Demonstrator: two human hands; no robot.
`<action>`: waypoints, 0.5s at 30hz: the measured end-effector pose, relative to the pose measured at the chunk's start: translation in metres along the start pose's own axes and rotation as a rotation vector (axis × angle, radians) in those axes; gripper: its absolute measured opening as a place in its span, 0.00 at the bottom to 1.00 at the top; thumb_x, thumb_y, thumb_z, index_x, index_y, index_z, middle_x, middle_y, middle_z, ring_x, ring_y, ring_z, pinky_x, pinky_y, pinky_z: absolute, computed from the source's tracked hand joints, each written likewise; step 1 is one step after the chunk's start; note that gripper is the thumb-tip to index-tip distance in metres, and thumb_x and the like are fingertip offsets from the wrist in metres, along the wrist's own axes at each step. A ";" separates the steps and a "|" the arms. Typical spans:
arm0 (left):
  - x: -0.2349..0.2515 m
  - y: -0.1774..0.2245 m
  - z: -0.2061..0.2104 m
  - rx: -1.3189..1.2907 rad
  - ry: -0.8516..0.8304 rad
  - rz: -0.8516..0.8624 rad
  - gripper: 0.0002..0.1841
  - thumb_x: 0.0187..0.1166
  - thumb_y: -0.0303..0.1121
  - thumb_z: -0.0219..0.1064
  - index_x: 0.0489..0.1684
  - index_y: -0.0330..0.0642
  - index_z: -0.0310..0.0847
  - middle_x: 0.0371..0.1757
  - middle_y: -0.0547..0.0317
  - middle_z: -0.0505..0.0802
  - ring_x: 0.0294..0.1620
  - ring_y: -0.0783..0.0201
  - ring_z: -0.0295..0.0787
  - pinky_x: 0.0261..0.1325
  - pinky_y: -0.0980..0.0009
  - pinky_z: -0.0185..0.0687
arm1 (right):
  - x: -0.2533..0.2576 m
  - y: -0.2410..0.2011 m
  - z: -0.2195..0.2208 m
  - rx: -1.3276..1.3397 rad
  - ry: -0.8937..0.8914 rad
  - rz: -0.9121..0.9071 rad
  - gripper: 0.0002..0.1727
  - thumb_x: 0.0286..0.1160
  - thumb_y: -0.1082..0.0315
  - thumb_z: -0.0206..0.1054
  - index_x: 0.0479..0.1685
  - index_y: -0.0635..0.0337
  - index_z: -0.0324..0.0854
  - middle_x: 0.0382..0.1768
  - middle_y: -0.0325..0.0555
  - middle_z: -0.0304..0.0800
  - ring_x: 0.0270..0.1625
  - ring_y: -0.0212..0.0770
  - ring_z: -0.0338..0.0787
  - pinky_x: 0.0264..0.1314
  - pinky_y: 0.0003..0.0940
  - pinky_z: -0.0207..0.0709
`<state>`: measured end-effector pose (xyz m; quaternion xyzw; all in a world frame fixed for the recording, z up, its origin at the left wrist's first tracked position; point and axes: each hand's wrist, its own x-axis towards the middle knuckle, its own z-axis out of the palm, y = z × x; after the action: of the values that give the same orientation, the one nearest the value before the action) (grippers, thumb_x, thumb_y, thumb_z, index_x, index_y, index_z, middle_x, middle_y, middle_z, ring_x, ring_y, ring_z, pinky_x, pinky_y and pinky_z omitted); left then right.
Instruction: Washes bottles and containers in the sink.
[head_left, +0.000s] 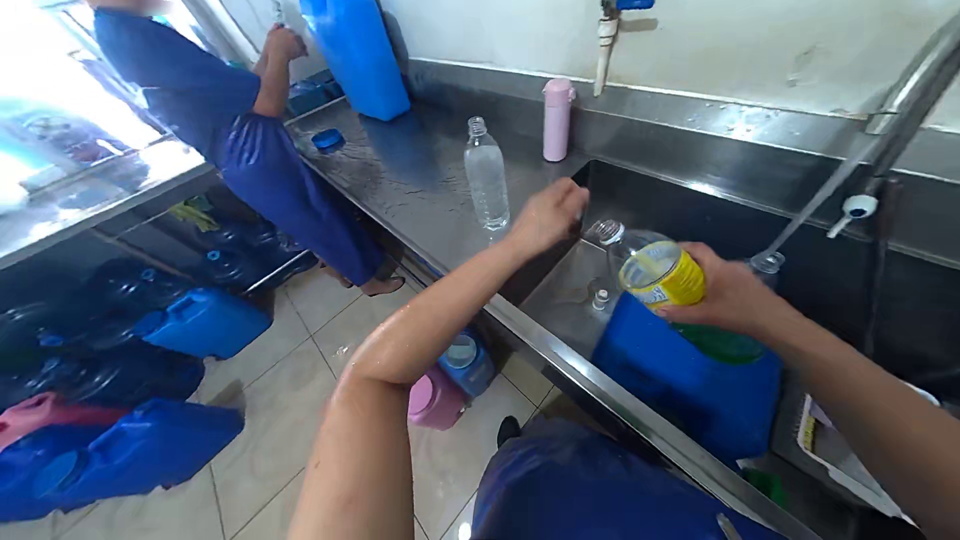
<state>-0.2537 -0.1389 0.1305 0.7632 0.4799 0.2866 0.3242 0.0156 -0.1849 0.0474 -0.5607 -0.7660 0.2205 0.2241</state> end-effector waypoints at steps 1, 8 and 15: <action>0.003 -0.006 -0.015 -0.055 0.067 -0.061 0.21 0.96 0.35 0.44 0.65 0.24 0.75 0.50 0.37 0.87 0.40 0.56 0.84 0.49 0.58 0.81 | 0.012 -0.009 -0.006 -0.044 -0.003 0.025 0.53 0.50 0.57 0.90 0.82 0.64 0.67 0.53 0.73 0.89 0.57 0.75 0.87 0.58 0.77 0.75; -0.043 -0.122 -0.067 -0.428 0.232 -0.244 0.17 0.92 0.36 0.50 0.69 0.36 0.72 0.46 0.58 0.85 0.35 0.72 0.83 0.43 0.72 0.83 | 0.115 -0.066 -0.037 -0.276 0.074 -0.019 0.55 0.46 0.55 0.91 0.83 0.58 0.67 0.58 0.71 0.86 0.60 0.74 0.86 0.57 0.77 0.75; -0.146 -0.292 -0.052 -0.774 0.686 -0.736 0.15 0.93 0.30 0.47 0.68 0.29 0.66 0.38 0.59 0.81 0.29 0.74 0.81 0.37 0.76 0.81 | 0.209 -0.122 -0.048 -0.518 0.067 -0.090 0.52 0.52 0.57 0.88 0.83 0.61 0.66 0.62 0.74 0.83 0.64 0.77 0.84 0.57 0.76 0.74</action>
<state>-0.5071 -0.1658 -0.0806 0.2405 0.6490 0.5374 0.4818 -0.1054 -0.0140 0.1784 -0.5719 -0.8131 -0.0117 0.1080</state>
